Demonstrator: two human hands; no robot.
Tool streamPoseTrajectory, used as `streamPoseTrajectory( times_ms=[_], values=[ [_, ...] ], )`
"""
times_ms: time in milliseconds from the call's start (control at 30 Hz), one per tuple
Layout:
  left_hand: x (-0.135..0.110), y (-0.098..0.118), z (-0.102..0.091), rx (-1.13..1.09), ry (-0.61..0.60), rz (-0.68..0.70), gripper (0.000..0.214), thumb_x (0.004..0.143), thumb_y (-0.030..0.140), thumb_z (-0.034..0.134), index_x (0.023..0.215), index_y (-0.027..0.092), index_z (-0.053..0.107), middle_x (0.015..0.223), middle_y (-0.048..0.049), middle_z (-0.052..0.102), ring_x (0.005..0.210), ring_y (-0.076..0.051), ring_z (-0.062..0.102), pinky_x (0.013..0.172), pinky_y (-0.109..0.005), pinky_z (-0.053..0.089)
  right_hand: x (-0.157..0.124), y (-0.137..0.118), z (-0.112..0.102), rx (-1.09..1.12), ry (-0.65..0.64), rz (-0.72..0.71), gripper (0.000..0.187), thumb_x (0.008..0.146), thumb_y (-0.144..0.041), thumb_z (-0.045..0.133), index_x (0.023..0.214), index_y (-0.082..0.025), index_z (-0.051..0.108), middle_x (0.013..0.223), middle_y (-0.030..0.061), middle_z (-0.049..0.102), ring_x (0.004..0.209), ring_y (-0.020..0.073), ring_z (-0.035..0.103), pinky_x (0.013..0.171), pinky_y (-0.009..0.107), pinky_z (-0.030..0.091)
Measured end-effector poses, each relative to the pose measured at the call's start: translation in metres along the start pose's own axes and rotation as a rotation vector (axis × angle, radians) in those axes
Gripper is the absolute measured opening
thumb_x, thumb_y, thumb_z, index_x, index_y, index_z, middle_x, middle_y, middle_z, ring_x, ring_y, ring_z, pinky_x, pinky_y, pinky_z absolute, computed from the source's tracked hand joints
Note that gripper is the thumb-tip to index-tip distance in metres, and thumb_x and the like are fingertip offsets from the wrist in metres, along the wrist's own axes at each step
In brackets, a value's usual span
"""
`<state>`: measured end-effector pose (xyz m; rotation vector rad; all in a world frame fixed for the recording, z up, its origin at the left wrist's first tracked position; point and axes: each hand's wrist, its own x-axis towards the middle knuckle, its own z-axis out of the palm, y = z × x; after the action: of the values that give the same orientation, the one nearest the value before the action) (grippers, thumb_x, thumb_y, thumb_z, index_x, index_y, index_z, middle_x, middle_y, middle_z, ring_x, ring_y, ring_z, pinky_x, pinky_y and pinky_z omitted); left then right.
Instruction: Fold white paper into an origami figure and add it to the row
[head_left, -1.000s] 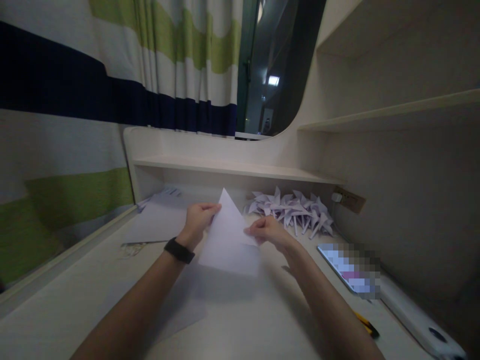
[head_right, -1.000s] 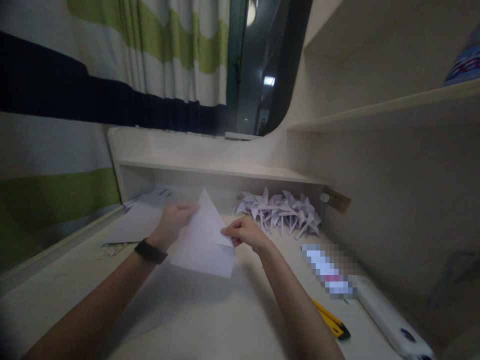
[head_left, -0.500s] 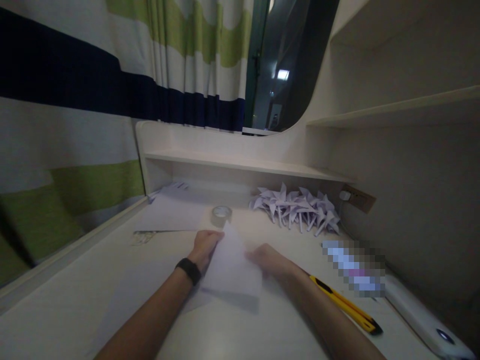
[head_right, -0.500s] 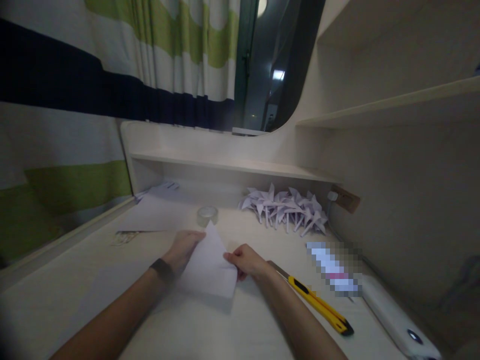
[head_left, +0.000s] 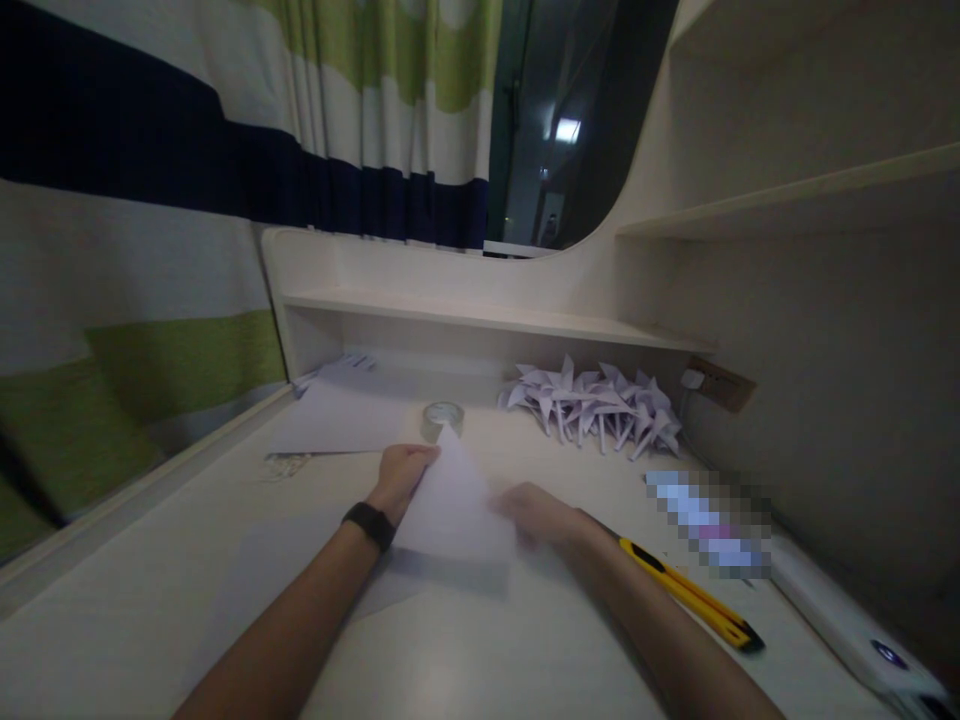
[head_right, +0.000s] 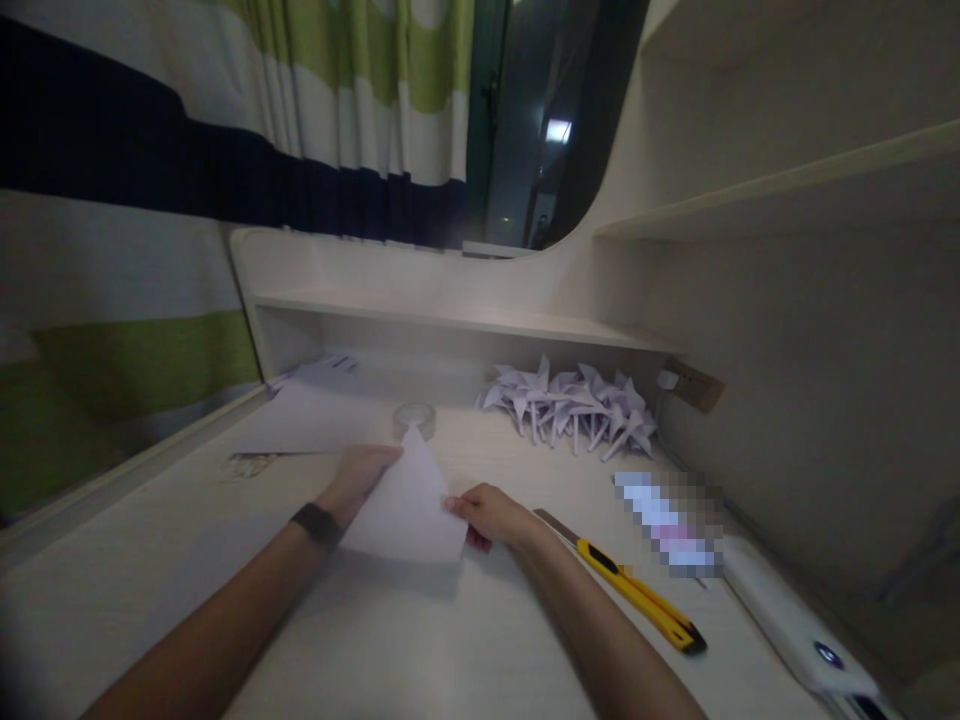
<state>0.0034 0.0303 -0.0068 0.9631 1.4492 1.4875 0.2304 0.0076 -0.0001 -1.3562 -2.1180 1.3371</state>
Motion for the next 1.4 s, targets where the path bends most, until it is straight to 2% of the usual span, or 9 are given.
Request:
streamPoseTrajectory(
  times_ms=[200, 367, 600, 733, 867, 1000, 1133, 1267, 1400],
  values=[
    [0.006, -0.003, -0.004, -0.019, -0.021, 0.034, 0.024, 0.050, 0.030, 0.076, 0.055, 0.010, 0.065, 0.052, -0.0040, 0.060, 0.046, -0.014, 0.050, 0.043, -0.024, 0.035, -0.001, 0.001, 0.000, 0.033, -0.012, -0.028, 0.045, 0.079, -0.057, 0.062, 0.062, -0.017, 0.051, 0.047, -0.0021, 0.057, 0.039, 0.0087, 0.050, 0.042, 0.020, 0.038],
    [0.008, 0.001, -0.007, -0.032, -0.014, 0.054, 0.025, 0.050, 0.030, 0.076, 0.056, 0.009, 0.064, 0.054, -0.0037, 0.059, 0.048, -0.013, 0.050, 0.044, -0.024, 0.035, -0.001, 0.005, -0.005, 0.010, -0.035, -0.081, 0.052, 0.082, -0.062, 0.053, 0.056, -0.018, 0.048, 0.045, -0.0025, 0.052, 0.038, 0.0086, 0.048, 0.041, 0.021, 0.037],
    [-0.003, 0.002, -0.004, -0.034, -0.049, 0.060, 0.025, 0.052, 0.031, 0.076, 0.058, 0.009, 0.065, 0.052, -0.0037, 0.059, 0.047, -0.013, 0.049, 0.044, -0.023, 0.033, 0.007, 0.012, -0.010, 0.168, 0.181, -0.128, 0.060, 0.081, -0.070, 0.046, 0.058, -0.016, 0.054, 0.049, -0.0001, 0.054, 0.040, 0.0088, 0.047, 0.040, 0.020, 0.033],
    [-0.017, -0.004, 0.010, 0.002, -0.175, 0.045, 0.029, 0.055, 0.036, 0.075, 0.058, 0.008, 0.067, 0.054, -0.0063, 0.061, 0.048, -0.014, 0.050, 0.044, -0.024, 0.033, 0.017, 0.019, 0.001, 0.247, 0.236, -0.148, 0.046, 0.070, -0.060, 0.068, 0.069, -0.015, 0.062, 0.053, -0.0024, 0.055, 0.044, 0.0083, 0.047, 0.040, 0.019, 0.029],
    [-0.029, -0.007, 0.021, 0.067, -0.328, 0.042, 0.033, 0.059, 0.040, 0.072, 0.060, 0.008, 0.068, 0.056, -0.0069, 0.061, 0.048, -0.014, 0.050, 0.045, -0.024, 0.032, 0.018, 0.020, 0.008, 0.300, 0.331, -0.104, 0.042, 0.062, -0.053, 0.076, 0.056, -0.015, 0.058, 0.044, -0.0046, 0.049, 0.039, 0.0074, 0.040, 0.040, 0.021, 0.025],
    [-0.036, -0.006, 0.023, 0.068, -0.366, 0.049, 0.035, 0.061, 0.043, 0.072, 0.059, 0.009, 0.067, 0.056, -0.0062, 0.060, 0.048, -0.014, 0.049, 0.045, -0.024, 0.031, 0.016, 0.017, 0.009, 0.323, 0.353, -0.062, 0.048, 0.064, -0.056, 0.072, 0.045, -0.017, 0.051, 0.036, -0.0049, 0.042, 0.035, 0.0066, 0.033, 0.038, 0.023, 0.021],
    [-0.042, -0.002, 0.023, 0.083, -0.443, 0.028, 0.034, 0.060, 0.042, 0.073, 0.060, 0.008, 0.066, 0.056, -0.0067, 0.060, 0.049, -0.015, 0.049, 0.046, -0.025, 0.031, 0.014, 0.014, 0.008, 0.362, 0.337, -0.132, 0.045, 0.062, -0.057, 0.072, 0.050, -0.016, 0.057, 0.041, -0.0042, 0.046, 0.038, 0.0076, 0.037, 0.040, 0.022, 0.023],
    [-0.052, 0.004, 0.023, 0.089, -0.528, 0.042, 0.034, 0.064, 0.042, 0.072, 0.059, 0.009, 0.066, 0.057, -0.0055, 0.059, 0.050, -0.014, 0.048, 0.047, -0.025, 0.029, 0.013, 0.012, 0.009, 0.407, 0.397, -0.093, 0.048, 0.061, -0.059, 0.071, 0.047, -0.017, 0.053, 0.039, -0.0045, 0.043, 0.037, 0.0074, 0.034, 0.039, 0.023, 0.021],
    [-0.058, 0.007, 0.025, 0.121, -0.605, 0.065, 0.037, 0.065, 0.045, 0.071, 0.058, 0.009, 0.066, 0.056, -0.0044, 0.057, 0.050, -0.013, 0.046, 0.048, -0.025, 0.028, 0.014, 0.013, 0.009, 0.473, 0.378, -0.108, 0.049, 0.061, -0.060, 0.072, 0.049, -0.015, 0.054, 0.041, -0.0041, 0.045, 0.038, 0.0070, 0.035, 0.040, 0.023, 0.024]
  ],
)
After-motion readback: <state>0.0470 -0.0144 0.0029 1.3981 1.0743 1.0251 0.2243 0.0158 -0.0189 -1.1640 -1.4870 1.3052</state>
